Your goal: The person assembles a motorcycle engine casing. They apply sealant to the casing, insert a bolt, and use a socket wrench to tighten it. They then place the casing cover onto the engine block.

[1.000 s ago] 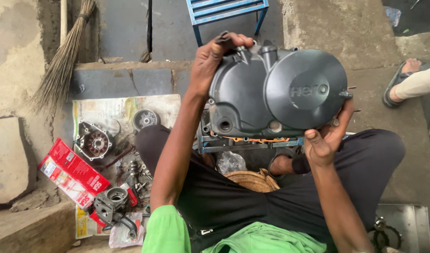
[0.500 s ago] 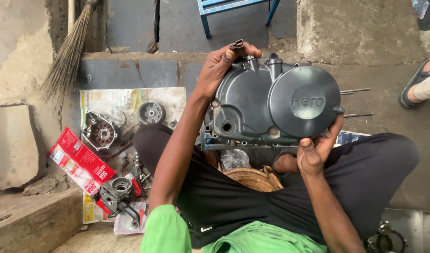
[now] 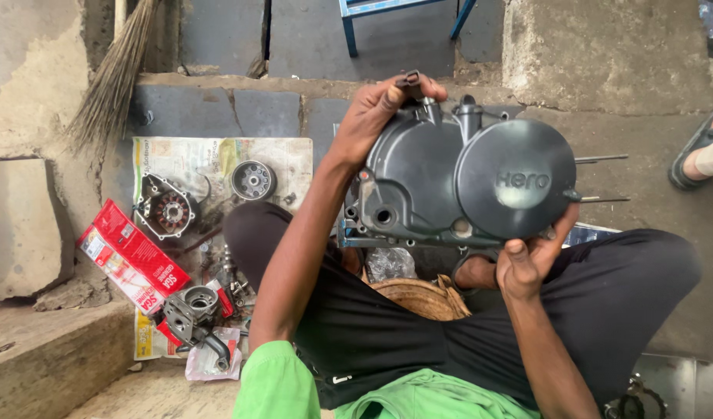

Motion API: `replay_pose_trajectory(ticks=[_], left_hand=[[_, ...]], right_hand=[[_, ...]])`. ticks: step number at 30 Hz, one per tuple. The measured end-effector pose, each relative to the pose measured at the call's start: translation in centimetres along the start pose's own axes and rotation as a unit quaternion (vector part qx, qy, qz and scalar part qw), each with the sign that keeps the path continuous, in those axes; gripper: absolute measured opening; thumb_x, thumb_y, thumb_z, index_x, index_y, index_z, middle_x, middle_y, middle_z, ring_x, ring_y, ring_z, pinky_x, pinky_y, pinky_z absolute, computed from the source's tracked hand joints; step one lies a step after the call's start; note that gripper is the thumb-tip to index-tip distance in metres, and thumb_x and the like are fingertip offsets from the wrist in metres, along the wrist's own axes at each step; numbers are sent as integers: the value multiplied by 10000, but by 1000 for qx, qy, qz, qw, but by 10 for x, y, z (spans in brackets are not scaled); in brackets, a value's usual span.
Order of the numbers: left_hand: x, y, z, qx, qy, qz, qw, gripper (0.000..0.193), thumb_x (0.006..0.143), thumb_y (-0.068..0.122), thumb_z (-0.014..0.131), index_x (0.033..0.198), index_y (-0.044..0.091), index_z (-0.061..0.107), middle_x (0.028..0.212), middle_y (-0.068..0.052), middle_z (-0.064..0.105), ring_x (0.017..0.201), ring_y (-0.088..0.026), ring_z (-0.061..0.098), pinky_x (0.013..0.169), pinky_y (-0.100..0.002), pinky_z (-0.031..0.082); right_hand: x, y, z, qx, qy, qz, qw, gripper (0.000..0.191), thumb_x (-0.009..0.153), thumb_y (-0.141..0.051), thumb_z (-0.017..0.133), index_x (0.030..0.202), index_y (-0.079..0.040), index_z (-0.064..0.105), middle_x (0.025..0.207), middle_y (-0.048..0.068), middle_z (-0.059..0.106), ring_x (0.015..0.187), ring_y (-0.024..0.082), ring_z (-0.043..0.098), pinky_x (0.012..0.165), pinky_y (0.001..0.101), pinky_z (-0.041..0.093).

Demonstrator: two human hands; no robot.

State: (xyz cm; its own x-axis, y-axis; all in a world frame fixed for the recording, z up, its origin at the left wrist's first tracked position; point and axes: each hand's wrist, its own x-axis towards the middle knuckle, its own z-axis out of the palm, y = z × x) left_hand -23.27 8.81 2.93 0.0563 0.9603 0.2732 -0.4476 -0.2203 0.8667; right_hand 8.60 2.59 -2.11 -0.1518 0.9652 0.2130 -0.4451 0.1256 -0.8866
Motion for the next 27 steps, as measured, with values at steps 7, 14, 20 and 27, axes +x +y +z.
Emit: replay_pose_trajectory(ticks=[7, 14, 20, 27], left_hand=[[-6, 24, 12, 12, -42, 50, 998, 598, 1014, 551, 601, 1180, -13, 711, 1207, -149, 712, 1217, -269, 647, 1131, -430, 499], [-4, 20, 5, 21, -37, 42, 998, 633, 1013, 567, 590, 1209, -25, 697, 1220, -145, 713, 1250, -263, 655, 1157, -429, 502], [-1, -5, -8, -19, -27, 12, 999, 589, 1028, 539, 606, 1208, -13, 701, 1265, -143, 702, 1286, -259, 642, 1178, -431, 497], [-6, -20, -15, -24, -22, -3, 999, 562, 1034, 530, 604, 1201, 2, 704, 1263, -145, 703, 1281, -257, 643, 1168, -426, 505]], right_hand=[[-15, 8, -18, 17, 9, -41, 999, 1085, 873, -205, 894, 1677, -115, 171, 1396, 27, 494, 1222, 148, 533, 1106, 301, 503], [-13, 15, -16, 2, 32, -45, 998, 1129, 856, -229, 917, 1673, -81, 152, 1393, 26, 495, 1239, 138, 528, 1158, 286, 475], [-10, 15, -5, 8, 28, -17, 999, 1122, 885, -255, 913, 1688, -69, 152, 1419, 37, 493, 1223, 143, 520, 1115, 274, 443], [-19, 22, -13, 6, 25, 7, 1000, 1136, 902, -238, 898, 1711, -114, 111, 1471, 36, 459, 1311, 149, 506, 1169, 293, 430]])
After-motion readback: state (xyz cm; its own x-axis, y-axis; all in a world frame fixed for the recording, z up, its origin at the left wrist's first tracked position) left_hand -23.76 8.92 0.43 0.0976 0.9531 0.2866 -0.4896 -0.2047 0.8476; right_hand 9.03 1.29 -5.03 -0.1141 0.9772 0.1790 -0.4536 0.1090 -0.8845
